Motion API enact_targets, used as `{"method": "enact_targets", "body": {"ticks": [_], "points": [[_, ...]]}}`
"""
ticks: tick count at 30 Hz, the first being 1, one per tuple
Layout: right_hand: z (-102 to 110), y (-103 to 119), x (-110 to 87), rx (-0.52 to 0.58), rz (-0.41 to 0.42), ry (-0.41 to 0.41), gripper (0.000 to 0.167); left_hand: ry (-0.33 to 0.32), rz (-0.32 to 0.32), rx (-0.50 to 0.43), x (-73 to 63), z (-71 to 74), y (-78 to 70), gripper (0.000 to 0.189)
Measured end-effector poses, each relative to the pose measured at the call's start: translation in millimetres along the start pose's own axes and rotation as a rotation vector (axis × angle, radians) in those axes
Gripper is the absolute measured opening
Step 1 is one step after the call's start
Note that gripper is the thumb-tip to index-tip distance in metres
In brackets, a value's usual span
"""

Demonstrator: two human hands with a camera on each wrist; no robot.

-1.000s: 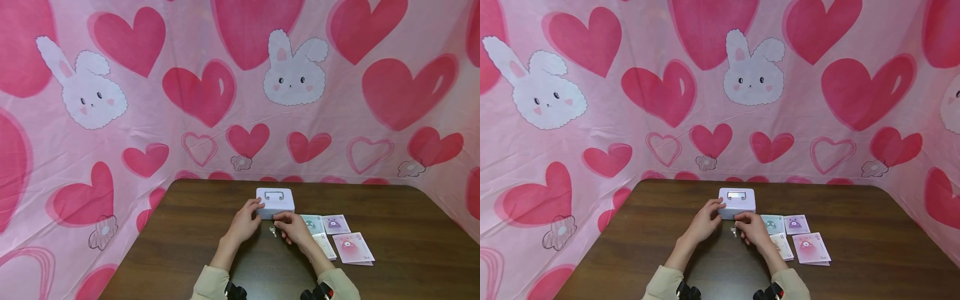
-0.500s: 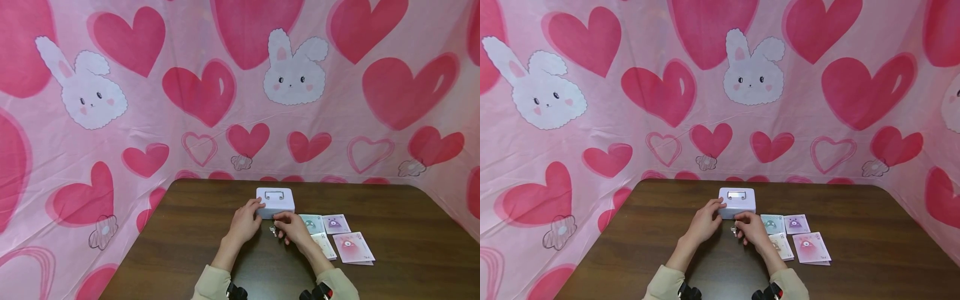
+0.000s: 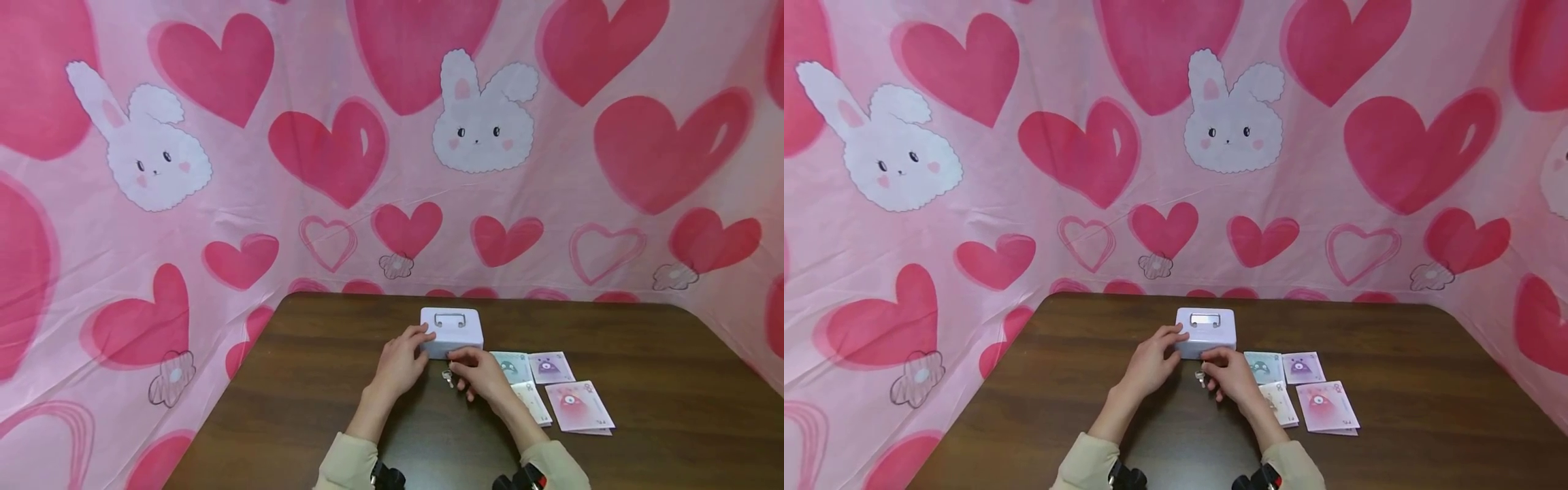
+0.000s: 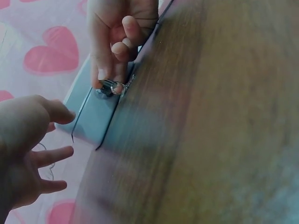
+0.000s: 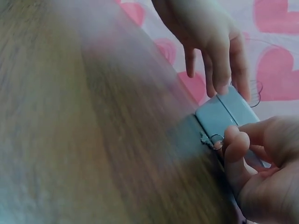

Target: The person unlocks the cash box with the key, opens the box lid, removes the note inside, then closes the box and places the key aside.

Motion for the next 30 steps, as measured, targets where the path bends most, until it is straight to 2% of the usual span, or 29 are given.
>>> {"method": "enact_targets", "body": {"ticks": [10,16,25,30], "points": [[2.0,-4.5,0.8,-0.025,-0.009,-0.007,0.025,-0.007,0.006,0.0,-2.4,-0.6,-2.8,0.035],[-0.3,-3.0,1.0,-0.006,0.019,0.005,0.024,-0.01,0.004,0.001,-1.4,0.8,-2.2,0.035],[-5.6,-2.1,0.4,0.012,-0.014,-0.039,0.021,-0.001,-0.011,-0.011,-1.8,1.9,-1.3,0.036],[-5.1,-2.2,1.4,-0.004,-0.003,-0.061,0.02,0.0,-0.013,-0.016,-0.9,1.6,-1.0,0.036]]}}
Point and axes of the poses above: each hand's wrist, its own x-axis towards the middle knuckle, its own z-axis out of the back of the hand, y = z × x, the point moved 2 cm from there along x, towards the middle knuckle, and after that the axes turned 5 degrees about -z, right-handed, at the moved point
